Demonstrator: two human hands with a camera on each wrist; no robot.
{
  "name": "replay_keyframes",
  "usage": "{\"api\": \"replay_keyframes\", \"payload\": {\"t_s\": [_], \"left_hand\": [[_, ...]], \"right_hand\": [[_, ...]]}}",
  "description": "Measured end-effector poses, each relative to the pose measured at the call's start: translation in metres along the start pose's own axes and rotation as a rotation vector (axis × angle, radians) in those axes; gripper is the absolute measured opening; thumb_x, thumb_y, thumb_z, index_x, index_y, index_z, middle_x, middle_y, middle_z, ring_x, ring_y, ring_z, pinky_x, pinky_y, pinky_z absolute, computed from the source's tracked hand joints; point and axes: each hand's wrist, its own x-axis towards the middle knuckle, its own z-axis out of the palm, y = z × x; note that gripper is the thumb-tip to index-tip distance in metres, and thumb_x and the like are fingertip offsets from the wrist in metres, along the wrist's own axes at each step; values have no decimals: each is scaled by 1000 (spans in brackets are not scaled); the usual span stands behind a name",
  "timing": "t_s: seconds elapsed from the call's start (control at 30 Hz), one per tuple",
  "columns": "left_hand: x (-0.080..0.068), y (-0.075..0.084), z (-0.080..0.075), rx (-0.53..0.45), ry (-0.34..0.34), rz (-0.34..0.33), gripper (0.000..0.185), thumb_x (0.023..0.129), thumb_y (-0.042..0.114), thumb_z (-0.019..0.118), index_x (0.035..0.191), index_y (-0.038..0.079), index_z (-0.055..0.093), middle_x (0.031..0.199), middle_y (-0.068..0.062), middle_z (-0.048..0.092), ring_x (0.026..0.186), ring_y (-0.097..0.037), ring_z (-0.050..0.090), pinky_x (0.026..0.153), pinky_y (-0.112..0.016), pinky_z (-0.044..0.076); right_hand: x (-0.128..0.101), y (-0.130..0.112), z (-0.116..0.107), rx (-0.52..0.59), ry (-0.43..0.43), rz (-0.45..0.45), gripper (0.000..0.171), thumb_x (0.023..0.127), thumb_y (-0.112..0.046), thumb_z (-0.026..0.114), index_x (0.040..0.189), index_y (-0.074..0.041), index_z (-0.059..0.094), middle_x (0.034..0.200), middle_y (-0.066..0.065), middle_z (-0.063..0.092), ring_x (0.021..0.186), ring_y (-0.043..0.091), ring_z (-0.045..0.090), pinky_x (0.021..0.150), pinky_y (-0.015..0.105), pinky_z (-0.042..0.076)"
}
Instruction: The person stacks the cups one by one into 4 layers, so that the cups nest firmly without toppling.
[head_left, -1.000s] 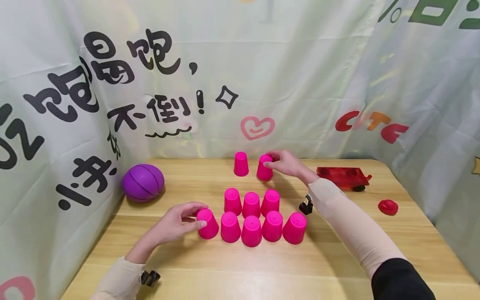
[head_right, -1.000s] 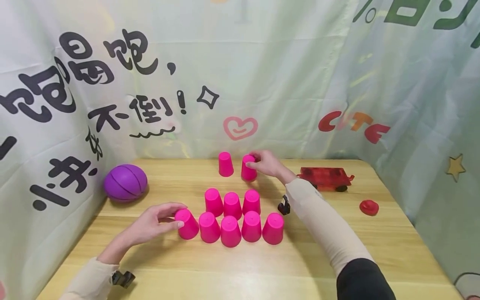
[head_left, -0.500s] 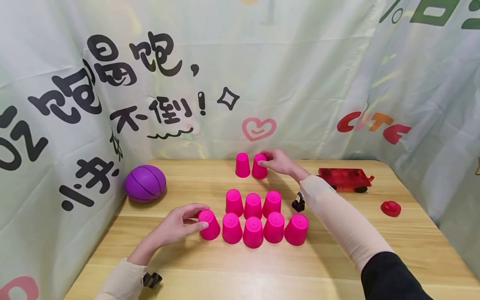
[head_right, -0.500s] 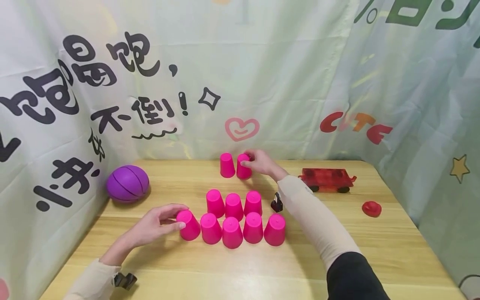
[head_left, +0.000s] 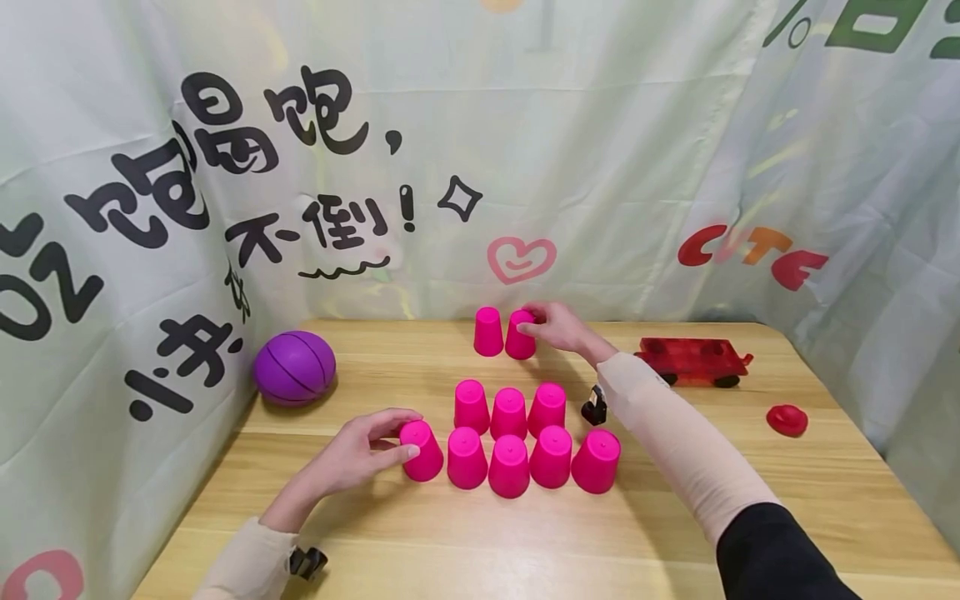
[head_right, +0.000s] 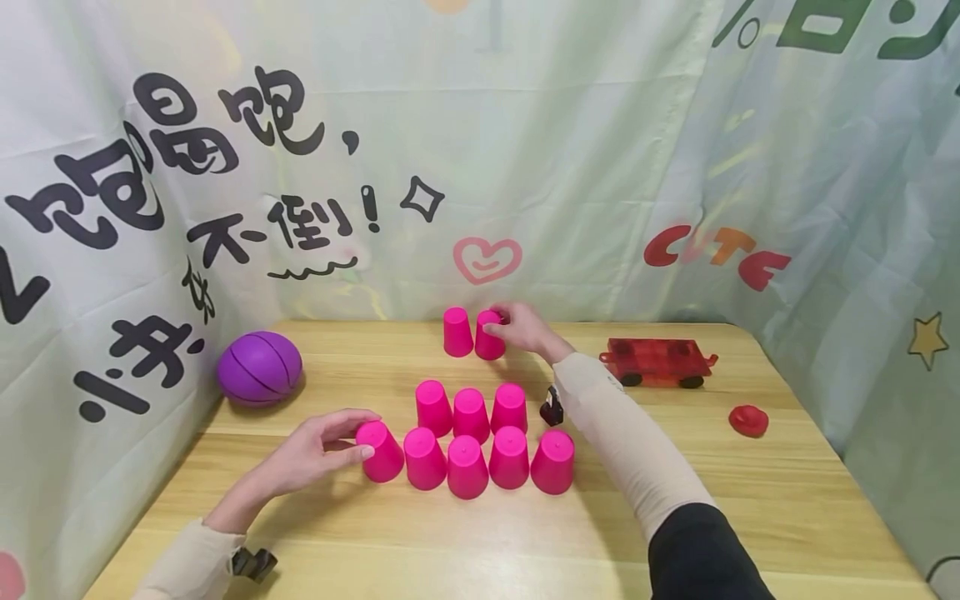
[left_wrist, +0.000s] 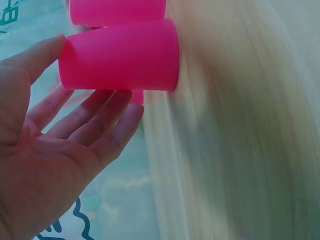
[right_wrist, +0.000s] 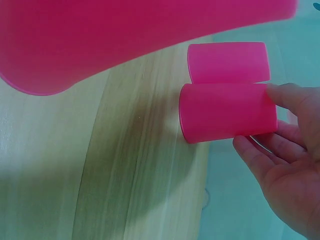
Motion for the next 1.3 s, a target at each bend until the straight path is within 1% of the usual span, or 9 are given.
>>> {"api": "replay_keyframes", "payload": {"t_s": [0.1, 0.27, 0.37, 0.63, 0.73, 0.87, 1.03, 1.2, 1.3], "left_hand": [[0, 0, 1, 8, 4, -6, 50, 97, 29, 78, 140, 6, 64, 131, -11, 73, 121, -29, 70, 96, -31, 61], [0, 0, 2, 13, 5, 2, 54, 96, 30, 79, 142, 5, 62, 135, -11, 71, 126, -35, 68, 103, -48, 58], [0, -2, 3, 4, 8, 10, 58, 95, 29, 80, 143, 2, 60, 136, -12, 71, 126, -37, 67, 104, -54, 56], [-2, -4, 6, 3, 23, 34, 55, 95, 26, 80, 141, 2, 61, 131, -14, 73, 120, -35, 70, 101, -49, 59], [-2, -5, 6, -5, 29, 24, 52, 95, 26, 80, 140, 5, 63, 130, -14, 73, 119, -34, 71, 101, -47, 60], [1, -5, 4, -9, 63, -4, 50, 94, 25, 82, 138, 8, 64, 129, -12, 74, 116, -32, 72, 98, -40, 61], [13, -4, -2, 9, 127, -23, 48, 93, 24, 83, 135, 7, 66, 125, -12, 75, 110, -27, 72, 91, -31, 62], [39, 0, -9, 8, 171, -26, 49, 94, 23, 82, 136, 4, 65, 122, -13, 75, 110, -28, 71, 90, -33, 62], [56, 2, -13, 19, 202, -23, 50, 95, 22, 81, 137, 4, 63, 123, -16, 74, 110, -30, 71, 89, -33, 61]], "right_hand": [[-1, 0, 0, 8, 5, 2, 41, 102, -21, 70, 136, 0, 65, 117, 16, 71, 104, 31, 64, 92, 42, 58], [-2, 2, 0, 17, 9, 6, 44, 102, -22, 69, 140, 0, 63, 123, 18, 71, 109, 32, 65, 96, 45, 58], [-1, 1, 0, 28, 9, 16, 48, 102, -23, 69, 143, 1, 61, 128, 20, 70, 114, 35, 65, 99, 47, 59], [0, 0, 1, 31, 3, 38, 49, 102, -23, 69, 144, 0, 60, 128, 19, 69, 115, 36, 65, 100, 48, 59], [0, 0, 1, 37, 6, 52, 55, 102, -24, 69, 149, 2, 55, 136, 21, 66, 121, 38, 64, 104, 49, 58], [-6, -6, -4, 68, 32, 67, 64, 102, -27, 69, 153, 5, 48, 147, 26, 59, 132, 43, 60, 108, 52, 56], [-21, -17, -16, 82, 94, 32, 59, 100, -26, 70, 148, 5, 55, 146, 26, 61, 131, 42, 61, 106, 53, 56], [-43, -26, -26, 63, 136, -24, 46, 99, -24, 72, 137, 2, 65, 133, 23, 69, 119, 39, 67, 100, 52, 59], [-59, -29, -30, 54, 141, -43, 45, 99, -24, 74, 135, 0, 67, 131, 21, 71, 116, 36, 69, 99, 52, 59]]}}
